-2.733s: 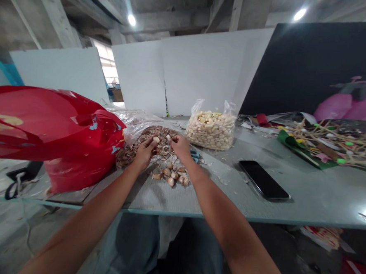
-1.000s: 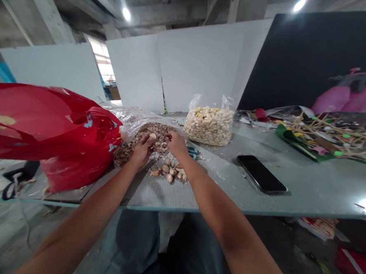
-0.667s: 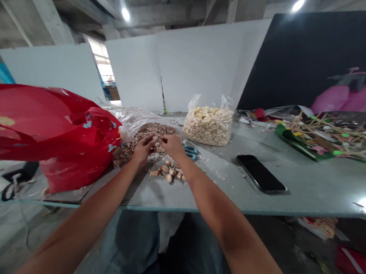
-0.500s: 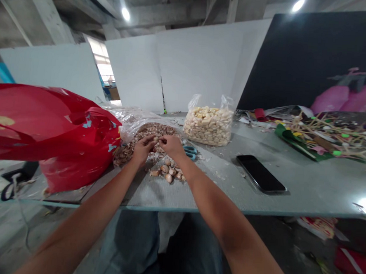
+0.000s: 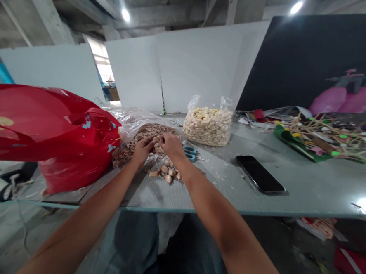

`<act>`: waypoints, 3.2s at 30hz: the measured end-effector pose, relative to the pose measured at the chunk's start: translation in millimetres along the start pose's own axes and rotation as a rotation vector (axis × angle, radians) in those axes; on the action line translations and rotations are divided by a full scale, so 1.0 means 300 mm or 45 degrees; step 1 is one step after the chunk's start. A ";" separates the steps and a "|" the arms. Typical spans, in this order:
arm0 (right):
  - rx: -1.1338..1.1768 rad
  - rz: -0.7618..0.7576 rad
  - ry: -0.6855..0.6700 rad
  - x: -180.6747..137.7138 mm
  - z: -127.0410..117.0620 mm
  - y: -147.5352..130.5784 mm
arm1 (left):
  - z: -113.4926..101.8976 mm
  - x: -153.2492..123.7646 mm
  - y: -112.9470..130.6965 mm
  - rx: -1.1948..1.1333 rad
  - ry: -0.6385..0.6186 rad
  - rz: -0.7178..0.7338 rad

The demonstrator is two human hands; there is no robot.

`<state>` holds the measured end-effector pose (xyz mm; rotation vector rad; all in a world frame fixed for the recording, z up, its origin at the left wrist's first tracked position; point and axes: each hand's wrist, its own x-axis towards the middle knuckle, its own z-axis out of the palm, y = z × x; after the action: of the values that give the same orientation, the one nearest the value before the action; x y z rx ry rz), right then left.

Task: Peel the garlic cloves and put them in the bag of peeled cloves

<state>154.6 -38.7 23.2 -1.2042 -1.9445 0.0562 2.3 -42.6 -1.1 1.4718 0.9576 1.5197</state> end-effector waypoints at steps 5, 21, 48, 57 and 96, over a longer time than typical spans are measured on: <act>0.091 0.093 0.143 0.014 -0.013 0.055 | -0.010 0.003 -0.006 -0.019 0.004 -0.020; 0.214 0.048 0.005 0.006 -0.006 0.040 | -0.006 0.001 -0.007 -0.052 0.029 0.003; 0.438 -0.129 -0.051 0.004 0.011 0.023 | -0.017 0.012 -0.021 0.088 0.067 0.143; 0.358 -0.161 -0.118 0.006 0.005 0.025 | -0.014 0.007 -0.012 0.029 0.009 0.068; 0.213 -0.018 0.017 0.017 -0.001 0.078 | 0.003 -0.016 0.016 -0.210 -0.063 -0.165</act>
<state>170.6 -22.3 16.4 -1.0780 -1.8964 0.1987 3.0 -49.0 1.3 1.2993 0.8599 1.4262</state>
